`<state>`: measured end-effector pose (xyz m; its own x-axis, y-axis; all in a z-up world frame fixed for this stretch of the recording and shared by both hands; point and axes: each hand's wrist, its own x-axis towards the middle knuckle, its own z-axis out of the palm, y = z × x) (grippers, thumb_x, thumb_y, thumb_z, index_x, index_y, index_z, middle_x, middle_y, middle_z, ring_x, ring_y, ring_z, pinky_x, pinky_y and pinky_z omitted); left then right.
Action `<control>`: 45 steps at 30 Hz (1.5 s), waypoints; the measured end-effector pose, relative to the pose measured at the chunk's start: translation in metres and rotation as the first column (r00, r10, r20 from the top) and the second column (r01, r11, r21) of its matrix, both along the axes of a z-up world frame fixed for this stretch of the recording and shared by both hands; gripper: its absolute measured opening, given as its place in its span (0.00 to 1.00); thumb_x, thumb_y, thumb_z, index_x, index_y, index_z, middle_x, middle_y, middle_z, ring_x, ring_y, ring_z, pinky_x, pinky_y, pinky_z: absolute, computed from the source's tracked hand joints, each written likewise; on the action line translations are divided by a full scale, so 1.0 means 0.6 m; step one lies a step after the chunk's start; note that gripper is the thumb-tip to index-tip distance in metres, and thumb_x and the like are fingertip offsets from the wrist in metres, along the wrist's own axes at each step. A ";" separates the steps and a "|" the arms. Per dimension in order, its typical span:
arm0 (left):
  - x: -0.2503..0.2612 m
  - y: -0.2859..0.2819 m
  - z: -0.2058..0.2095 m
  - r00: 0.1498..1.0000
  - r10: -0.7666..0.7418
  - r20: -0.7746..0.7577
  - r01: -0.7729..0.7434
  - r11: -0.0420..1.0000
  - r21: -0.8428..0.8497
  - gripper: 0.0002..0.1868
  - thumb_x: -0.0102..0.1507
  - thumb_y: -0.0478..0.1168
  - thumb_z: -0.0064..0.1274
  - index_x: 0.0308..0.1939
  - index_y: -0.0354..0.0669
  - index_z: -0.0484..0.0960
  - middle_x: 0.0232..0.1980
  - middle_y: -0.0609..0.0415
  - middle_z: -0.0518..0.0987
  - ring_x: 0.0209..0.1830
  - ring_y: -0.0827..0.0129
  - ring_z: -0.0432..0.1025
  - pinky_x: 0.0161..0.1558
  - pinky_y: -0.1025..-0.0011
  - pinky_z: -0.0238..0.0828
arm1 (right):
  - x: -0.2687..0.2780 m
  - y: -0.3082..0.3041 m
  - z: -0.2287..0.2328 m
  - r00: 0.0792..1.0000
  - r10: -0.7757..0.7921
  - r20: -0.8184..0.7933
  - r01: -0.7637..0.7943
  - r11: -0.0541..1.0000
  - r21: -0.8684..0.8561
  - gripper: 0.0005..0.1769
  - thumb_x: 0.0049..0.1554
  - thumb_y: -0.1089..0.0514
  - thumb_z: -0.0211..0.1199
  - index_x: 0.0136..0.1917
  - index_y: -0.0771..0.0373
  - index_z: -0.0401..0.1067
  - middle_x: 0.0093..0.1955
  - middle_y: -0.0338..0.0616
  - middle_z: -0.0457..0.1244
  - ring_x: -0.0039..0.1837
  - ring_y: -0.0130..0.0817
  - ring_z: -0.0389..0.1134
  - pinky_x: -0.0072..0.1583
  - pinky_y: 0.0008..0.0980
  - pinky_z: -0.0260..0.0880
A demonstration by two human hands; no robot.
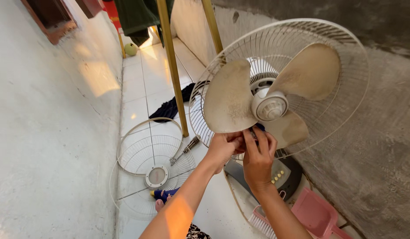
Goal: The person cleans a disassembled pedestal fan on a tiled floor. They brush the metal cage with a pink brush, then wipe the fan blades and motor housing with a blue cloth. The cage is reattached to the fan at the end.
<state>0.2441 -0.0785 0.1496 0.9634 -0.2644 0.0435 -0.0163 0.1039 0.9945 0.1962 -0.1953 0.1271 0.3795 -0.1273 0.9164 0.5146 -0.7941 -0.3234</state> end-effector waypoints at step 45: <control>0.023 -0.046 -0.057 0.973 0.084 -0.213 -0.118 0.981 -0.155 0.16 0.68 0.44 0.49 0.53 0.37 0.79 0.47 0.52 0.80 0.44 0.67 0.74 0.49 0.65 0.71 | -0.062 -0.071 -0.086 0.999 0.036 0.031 -0.033 0.993 -0.111 0.28 0.47 0.81 0.58 0.61 0.72 0.75 0.63 0.54 0.66 0.63 0.52 0.66 0.64 0.45 0.69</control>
